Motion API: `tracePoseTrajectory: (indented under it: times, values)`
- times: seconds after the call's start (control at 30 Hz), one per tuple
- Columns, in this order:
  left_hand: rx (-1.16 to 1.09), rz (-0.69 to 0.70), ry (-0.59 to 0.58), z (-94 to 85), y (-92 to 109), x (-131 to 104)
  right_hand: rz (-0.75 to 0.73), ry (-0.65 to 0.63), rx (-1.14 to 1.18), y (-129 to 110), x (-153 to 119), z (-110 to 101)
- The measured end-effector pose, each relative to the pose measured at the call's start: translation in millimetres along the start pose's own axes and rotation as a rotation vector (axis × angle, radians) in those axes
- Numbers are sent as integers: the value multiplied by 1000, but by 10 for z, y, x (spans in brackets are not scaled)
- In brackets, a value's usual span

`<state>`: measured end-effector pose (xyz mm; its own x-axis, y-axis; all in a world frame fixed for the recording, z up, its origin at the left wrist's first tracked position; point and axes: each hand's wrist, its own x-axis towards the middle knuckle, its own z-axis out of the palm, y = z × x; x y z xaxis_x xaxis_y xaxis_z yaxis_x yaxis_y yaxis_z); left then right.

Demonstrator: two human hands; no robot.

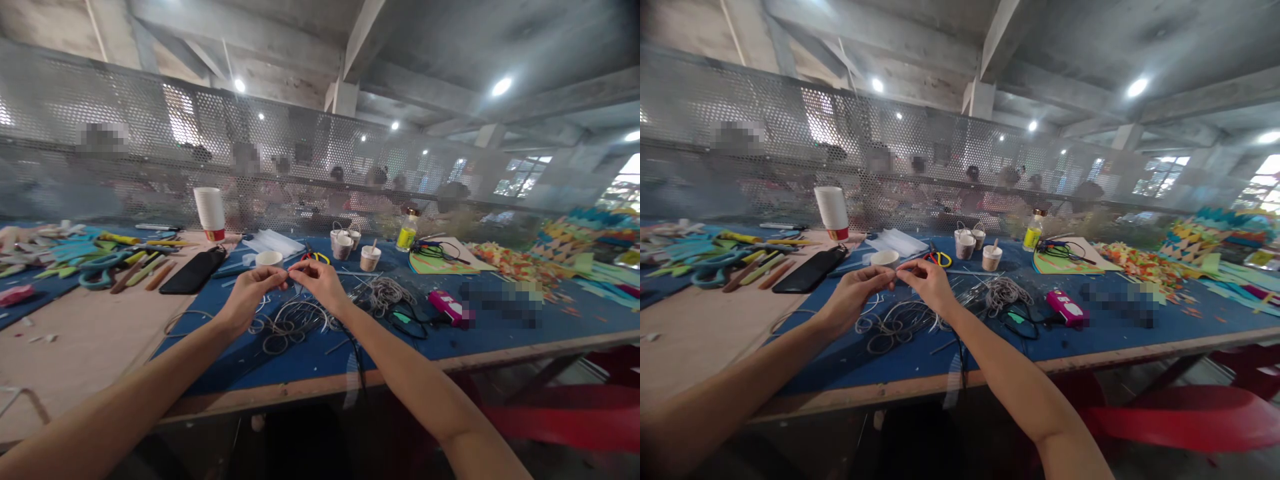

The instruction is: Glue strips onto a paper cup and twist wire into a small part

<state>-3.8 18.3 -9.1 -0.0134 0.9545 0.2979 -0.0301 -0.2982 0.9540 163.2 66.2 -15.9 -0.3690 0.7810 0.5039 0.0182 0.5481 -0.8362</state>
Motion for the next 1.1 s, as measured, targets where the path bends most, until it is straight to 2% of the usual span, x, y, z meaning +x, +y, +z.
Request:
tracePoseTrajectory:
  times: [0.17, 0.27, 0.33, 0.5, 0.63, 0.8, 0.87, 1.1]
  values:
    - [-81, -123, -58, -24, -41, 7, -25, 29, -65, 27, -14, 13]
    - [-32, -124, -95, -29, -70, 10, -22, 33, -79, 18, -12, 0]
    - [54, -75, -85, -21, -72, 8, -4, 37, -76, 8, -6, -16]
    - [303, 123, 28, -8, -25, -11, 20, 64, -79, -20, 7, -44]
    - [421, 192, -30, -32, 0, -9, 56, 29, -14, -50, 9, -62]
    - [274, 110, -181, -42, 3, 1, 139, 5, 163, -59, 14, -83]
    - [226, 95, -202, -30, 4, -4, 159, 9, 191, -53, 15, -78]
    - [189, 88, -74, -9, -32, -5, 138, 40, 141, -53, 14, -52]
